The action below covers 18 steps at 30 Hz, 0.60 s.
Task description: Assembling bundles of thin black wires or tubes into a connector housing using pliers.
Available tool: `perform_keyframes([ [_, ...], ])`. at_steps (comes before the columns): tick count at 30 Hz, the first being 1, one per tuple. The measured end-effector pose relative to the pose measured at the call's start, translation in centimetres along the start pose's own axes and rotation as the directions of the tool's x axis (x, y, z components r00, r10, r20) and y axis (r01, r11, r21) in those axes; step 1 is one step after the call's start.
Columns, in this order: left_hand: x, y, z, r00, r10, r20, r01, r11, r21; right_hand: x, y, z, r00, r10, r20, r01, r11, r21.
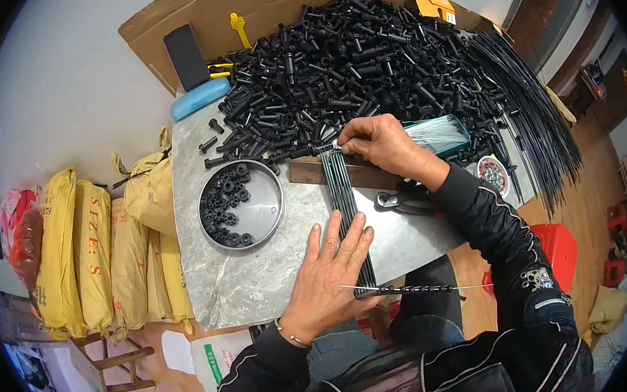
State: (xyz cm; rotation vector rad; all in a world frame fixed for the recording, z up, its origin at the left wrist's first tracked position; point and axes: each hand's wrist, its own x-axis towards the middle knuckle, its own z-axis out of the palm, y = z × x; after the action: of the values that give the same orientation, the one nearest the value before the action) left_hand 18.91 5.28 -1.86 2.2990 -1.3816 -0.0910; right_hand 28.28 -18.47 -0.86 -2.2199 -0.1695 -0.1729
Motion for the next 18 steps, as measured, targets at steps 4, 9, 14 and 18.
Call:
perform_keyframes([
  [4,-0.2,0.0,0.0,1.0,-0.003,0.012,0.003,1.0,-0.002,0.7,1.1,0.2,1.0,-0.002,0.018,0.001,0.996,0.086],
  [9,-0.2,0.0,0.1,1.0,0.004,-0.003,-0.004,1.0,0.006,1.1,1.2,-0.4,0.994,-0.016,0.105,0.008,0.997,0.081],
  [14,-0.4,-0.4,0.5,1.0,0.016,-0.021,-0.016,1.0,-0.004,-1.0,-0.4,0.8,1.0,-0.031,0.0,0.031,0.999,-0.043],
  [18,-0.3,-0.2,0.3,1.0,0.009,-0.009,-0.009,1.0,-0.008,-0.5,-0.5,0.7,0.998,-0.025,-0.053,0.023,0.998,-0.052],
])
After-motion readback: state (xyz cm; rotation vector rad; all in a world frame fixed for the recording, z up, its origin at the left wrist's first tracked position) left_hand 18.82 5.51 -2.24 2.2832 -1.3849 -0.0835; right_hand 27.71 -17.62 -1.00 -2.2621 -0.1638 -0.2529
